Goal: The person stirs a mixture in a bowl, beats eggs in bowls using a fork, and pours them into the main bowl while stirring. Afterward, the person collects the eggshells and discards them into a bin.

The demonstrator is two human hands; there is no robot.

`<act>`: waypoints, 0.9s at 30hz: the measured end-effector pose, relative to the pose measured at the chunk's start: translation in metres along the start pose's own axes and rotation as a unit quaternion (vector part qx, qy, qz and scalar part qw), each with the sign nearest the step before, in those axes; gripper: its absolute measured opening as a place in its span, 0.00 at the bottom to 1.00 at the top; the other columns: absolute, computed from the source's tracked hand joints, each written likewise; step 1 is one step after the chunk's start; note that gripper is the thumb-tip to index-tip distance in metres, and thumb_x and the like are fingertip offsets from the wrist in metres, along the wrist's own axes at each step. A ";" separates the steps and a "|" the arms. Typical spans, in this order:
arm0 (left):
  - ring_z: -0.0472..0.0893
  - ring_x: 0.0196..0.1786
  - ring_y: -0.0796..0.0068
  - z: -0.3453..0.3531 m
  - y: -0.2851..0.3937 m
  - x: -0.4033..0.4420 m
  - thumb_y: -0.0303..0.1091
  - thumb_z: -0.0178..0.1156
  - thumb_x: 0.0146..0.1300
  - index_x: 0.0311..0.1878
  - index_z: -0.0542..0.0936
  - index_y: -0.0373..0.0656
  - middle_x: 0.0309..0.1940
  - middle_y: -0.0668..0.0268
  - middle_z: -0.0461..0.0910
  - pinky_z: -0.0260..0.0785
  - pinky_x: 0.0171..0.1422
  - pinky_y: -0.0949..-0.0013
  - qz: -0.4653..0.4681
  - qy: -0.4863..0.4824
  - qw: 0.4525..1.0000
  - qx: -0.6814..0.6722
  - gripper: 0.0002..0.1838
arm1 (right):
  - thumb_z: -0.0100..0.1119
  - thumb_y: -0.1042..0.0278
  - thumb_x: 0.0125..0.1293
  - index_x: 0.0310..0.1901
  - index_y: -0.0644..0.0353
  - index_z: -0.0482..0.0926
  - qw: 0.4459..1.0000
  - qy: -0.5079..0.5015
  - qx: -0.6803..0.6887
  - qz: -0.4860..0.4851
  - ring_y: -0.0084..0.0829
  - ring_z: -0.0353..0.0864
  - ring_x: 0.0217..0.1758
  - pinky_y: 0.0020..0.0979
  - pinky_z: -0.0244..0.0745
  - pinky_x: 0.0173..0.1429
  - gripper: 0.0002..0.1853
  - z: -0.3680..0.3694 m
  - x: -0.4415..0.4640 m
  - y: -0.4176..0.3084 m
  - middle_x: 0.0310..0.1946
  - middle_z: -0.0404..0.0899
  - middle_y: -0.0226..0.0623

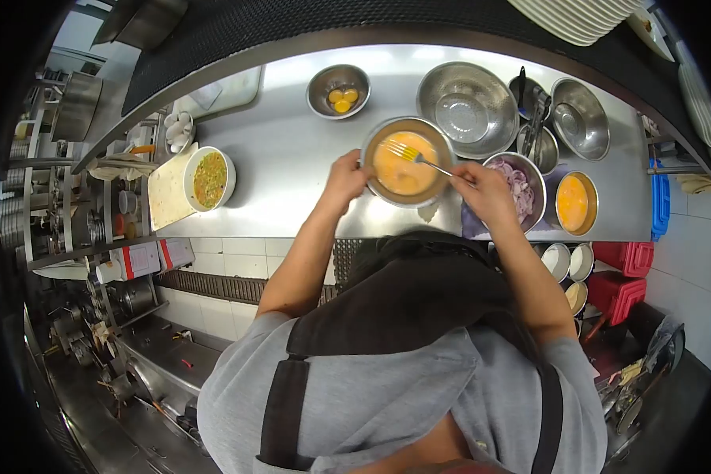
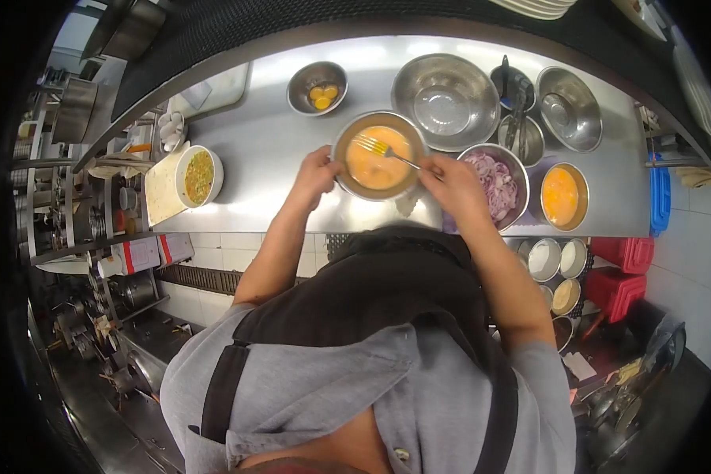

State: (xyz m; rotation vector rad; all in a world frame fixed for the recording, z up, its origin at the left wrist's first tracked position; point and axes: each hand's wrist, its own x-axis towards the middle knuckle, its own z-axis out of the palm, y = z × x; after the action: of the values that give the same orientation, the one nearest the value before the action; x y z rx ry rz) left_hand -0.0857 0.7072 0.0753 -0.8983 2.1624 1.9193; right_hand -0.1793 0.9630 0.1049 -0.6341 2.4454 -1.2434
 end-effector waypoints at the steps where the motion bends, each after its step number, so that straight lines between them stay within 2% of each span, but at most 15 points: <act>1: 0.66 0.17 0.83 -0.015 -0.019 0.005 0.24 0.56 0.54 0.44 0.79 0.35 0.22 0.66 0.75 0.55 0.19 0.75 -0.011 0.036 0.999 0.001 0.13 | 0.63 0.63 0.59 0.40 0.62 0.83 0.998 -0.022 -0.050 -0.016 0.46 0.84 0.37 0.39 0.77 0.45 0.12 0.013 0.006 -0.008 0.32 0.84 0.48; 2: 0.72 0.19 0.77 -0.031 -0.038 0.014 0.27 0.58 0.54 0.45 0.79 0.34 0.22 0.63 0.77 0.62 0.21 0.69 -0.021 0.045 0.998 0.026 0.14 | 0.63 0.63 0.59 0.40 0.62 0.83 0.998 -0.028 -0.051 -0.011 0.46 0.84 0.37 0.39 0.77 0.45 0.12 0.025 0.011 -0.012 0.32 0.84 0.48; 4: 0.72 0.20 0.76 -0.053 -0.065 0.025 0.27 0.57 0.54 0.45 0.79 0.34 0.22 0.62 0.77 0.62 0.21 0.69 -0.021 0.068 0.997 0.023 0.14 | 0.61 0.65 0.59 0.40 0.62 0.83 0.996 -0.042 -0.076 -0.026 0.50 0.82 0.39 0.43 0.76 0.45 0.11 0.052 0.023 -0.016 0.34 0.83 0.49; 5: 0.72 0.20 0.76 -0.062 -0.075 0.031 0.27 0.57 0.54 0.45 0.79 0.34 0.22 0.62 0.77 0.62 0.21 0.69 -0.025 0.069 0.997 0.021 0.14 | 0.60 0.67 0.59 0.41 0.62 0.83 0.993 -0.041 -0.091 -0.058 0.49 0.82 0.38 0.44 0.76 0.44 0.11 0.062 0.028 -0.014 0.33 0.83 0.50; 8: 0.72 0.20 0.76 -0.085 -0.088 0.042 0.28 0.58 0.56 0.47 0.78 0.34 0.24 0.62 0.78 0.63 0.21 0.69 -0.060 0.055 0.996 0.021 0.15 | 0.60 0.68 0.59 0.40 0.62 0.82 0.994 -0.030 -0.086 -0.060 0.50 0.82 0.38 0.44 0.76 0.43 0.10 0.085 0.032 -0.017 0.32 0.83 0.51; 10: 0.76 0.22 0.75 -0.097 -0.083 0.045 0.34 0.61 0.58 0.51 0.77 0.32 0.28 0.60 0.80 0.65 0.22 0.71 -0.076 -0.029 0.997 0.015 0.20 | 0.61 0.68 0.59 0.40 0.62 0.82 0.994 -0.026 -0.094 -0.047 0.50 0.82 0.36 0.44 0.75 0.42 0.10 0.093 0.031 -0.020 0.31 0.82 0.51; 13: 0.78 0.26 0.75 -0.116 -0.060 0.058 0.40 0.62 0.60 0.51 0.77 0.36 0.33 0.60 0.81 0.65 0.23 0.76 -0.097 -0.013 0.994 0.054 0.21 | 0.61 0.68 0.59 0.38 0.63 0.81 0.994 -0.014 -0.102 -0.025 0.51 0.81 0.34 0.45 0.75 0.41 0.09 0.101 0.026 -0.025 0.29 0.82 0.50; 14: 0.82 0.30 0.72 -0.126 -0.065 0.078 0.45 0.63 0.60 0.55 0.76 0.36 0.39 0.58 0.81 0.68 0.25 0.75 -0.079 -0.001 0.993 0.090 0.26 | 0.61 0.68 0.59 0.38 0.63 0.80 0.995 -0.007 -0.101 -0.015 0.51 0.81 0.34 0.45 0.74 0.41 0.08 0.103 0.024 -0.026 0.29 0.82 0.50; 16: 0.83 0.33 0.71 -0.130 -0.047 0.106 0.44 0.61 0.62 0.55 0.73 0.34 0.38 0.58 0.81 0.69 0.24 0.73 -0.061 0.057 0.995 0.051 0.26 | 0.61 0.69 0.60 0.38 0.63 0.80 0.997 0.015 -0.070 -0.004 0.51 0.81 0.33 0.45 0.74 0.41 0.08 0.111 0.017 -0.025 0.29 0.82 0.50; 17: 0.83 0.33 0.71 -0.129 -0.044 0.125 0.44 0.61 0.62 0.55 0.73 0.34 0.38 0.58 0.81 0.69 0.24 0.73 -0.056 0.049 0.996 0.052 0.26 | 0.61 0.70 0.60 0.38 0.63 0.80 0.999 0.035 -0.040 -0.002 0.51 0.80 0.33 0.45 0.74 0.41 0.07 0.112 0.014 -0.024 0.29 0.81 0.49; 19: 0.84 0.30 0.68 -0.126 -0.037 0.158 0.36 0.60 0.62 0.50 0.72 0.32 0.36 0.56 0.80 0.66 0.21 0.73 -0.053 0.037 0.994 -0.086 0.19 | 0.61 0.70 0.60 0.38 0.63 0.80 0.998 0.045 -0.044 0.001 0.50 0.81 0.33 0.44 0.74 0.40 0.07 0.112 0.007 -0.030 0.30 0.82 0.50; 20: 0.84 0.30 0.68 -0.125 -0.032 0.168 0.36 0.60 0.62 0.50 0.72 0.32 0.36 0.56 0.80 0.66 0.21 0.73 -0.044 0.029 0.995 -0.084 0.19 | 0.61 0.71 0.59 0.38 0.63 0.80 0.998 0.047 -0.044 0.002 0.50 0.81 0.33 0.44 0.74 0.40 0.07 0.112 0.004 -0.031 0.30 0.82 0.50; 22: 0.83 0.25 0.67 -0.119 -0.026 0.181 0.27 0.57 0.61 0.44 0.70 0.33 0.34 0.53 0.79 0.64 0.19 0.73 -0.023 0.079 0.996 -0.043 0.11 | 0.61 0.71 0.59 0.39 0.63 0.79 0.997 0.066 -0.047 -0.004 0.49 0.82 0.32 0.42 0.75 0.39 0.07 0.110 -0.002 -0.033 0.30 0.82 0.49; 23: 0.82 0.22 0.66 -0.119 -0.026 0.189 0.22 0.56 0.59 0.39 0.69 0.34 0.29 0.54 0.77 0.62 0.18 0.72 -0.017 0.088 0.995 -0.050 0.07 | 0.61 0.71 0.59 0.39 0.63 0.79 0.997 0.064 -0.039 0.012 0.49 0.82 0.32 0.41 0.75 0.38 0.07 0.109 -0.006 -0.034 0.30 0.82 0.50; 27: 0.78 0.19 0.69 -0.129 -0.013 0.175 0.21 0.56 0.57 0.37 0.70 0.35 0.24 0.60 0.74 0.60 0.17 0.71 0.048 0.087 0.995 -0.017 0.06 | 0.60 0.72 0.59 0.39 0.64 0.80 0.997 0.069 -0.005 0.045 0.48 0.83 0.32 0.40 0.77 0.37 0.08 0.112 -0.016 -0.028 0.29 0.82 0.50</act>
State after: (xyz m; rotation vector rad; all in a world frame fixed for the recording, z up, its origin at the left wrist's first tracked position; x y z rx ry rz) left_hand -0.1842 0.5250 0.0090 -1.0201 2.3155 1.9970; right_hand -0.1062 0.8808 0.0657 -0.4493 2.5626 -1.2808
